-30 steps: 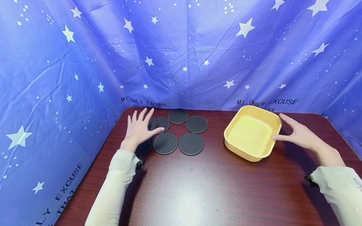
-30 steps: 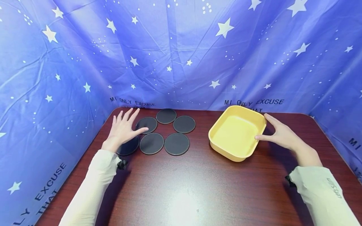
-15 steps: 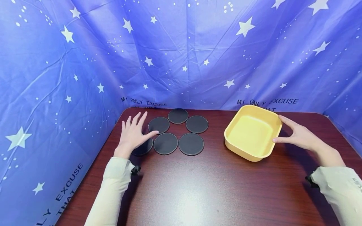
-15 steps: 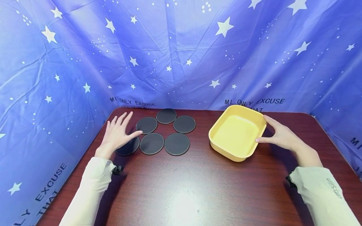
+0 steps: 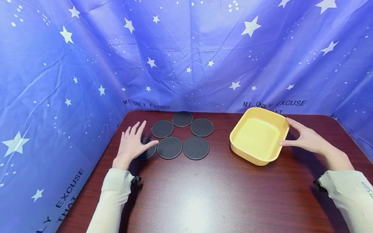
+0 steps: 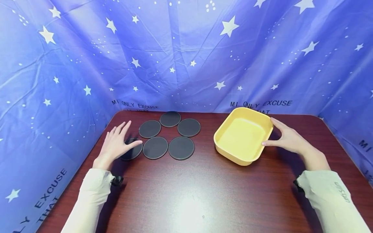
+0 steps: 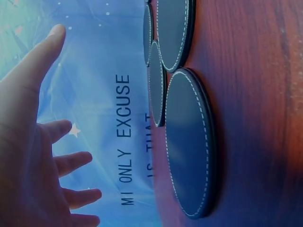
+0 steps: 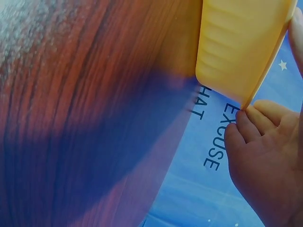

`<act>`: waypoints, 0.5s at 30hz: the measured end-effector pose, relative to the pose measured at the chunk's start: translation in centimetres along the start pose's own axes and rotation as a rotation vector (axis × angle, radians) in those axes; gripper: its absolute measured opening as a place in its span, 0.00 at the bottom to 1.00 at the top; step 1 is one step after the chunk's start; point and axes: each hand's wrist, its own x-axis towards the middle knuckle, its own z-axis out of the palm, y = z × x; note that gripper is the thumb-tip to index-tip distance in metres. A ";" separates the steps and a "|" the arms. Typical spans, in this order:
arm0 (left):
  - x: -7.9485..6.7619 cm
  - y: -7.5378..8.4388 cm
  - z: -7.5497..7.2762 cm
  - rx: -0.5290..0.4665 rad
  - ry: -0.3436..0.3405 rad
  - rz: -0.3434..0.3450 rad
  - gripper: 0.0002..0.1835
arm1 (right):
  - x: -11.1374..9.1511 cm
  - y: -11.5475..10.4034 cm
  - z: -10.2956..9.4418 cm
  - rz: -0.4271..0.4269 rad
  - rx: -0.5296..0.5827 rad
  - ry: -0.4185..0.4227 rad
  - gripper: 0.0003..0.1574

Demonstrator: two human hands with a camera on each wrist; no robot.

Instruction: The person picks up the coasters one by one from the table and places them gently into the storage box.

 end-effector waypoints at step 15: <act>-1.2 -2.0 1.1 -0.167 -0.110 -0.069 0.62 | 0.0 -0.1 0.0 -0.011 0.006 0.012 0.72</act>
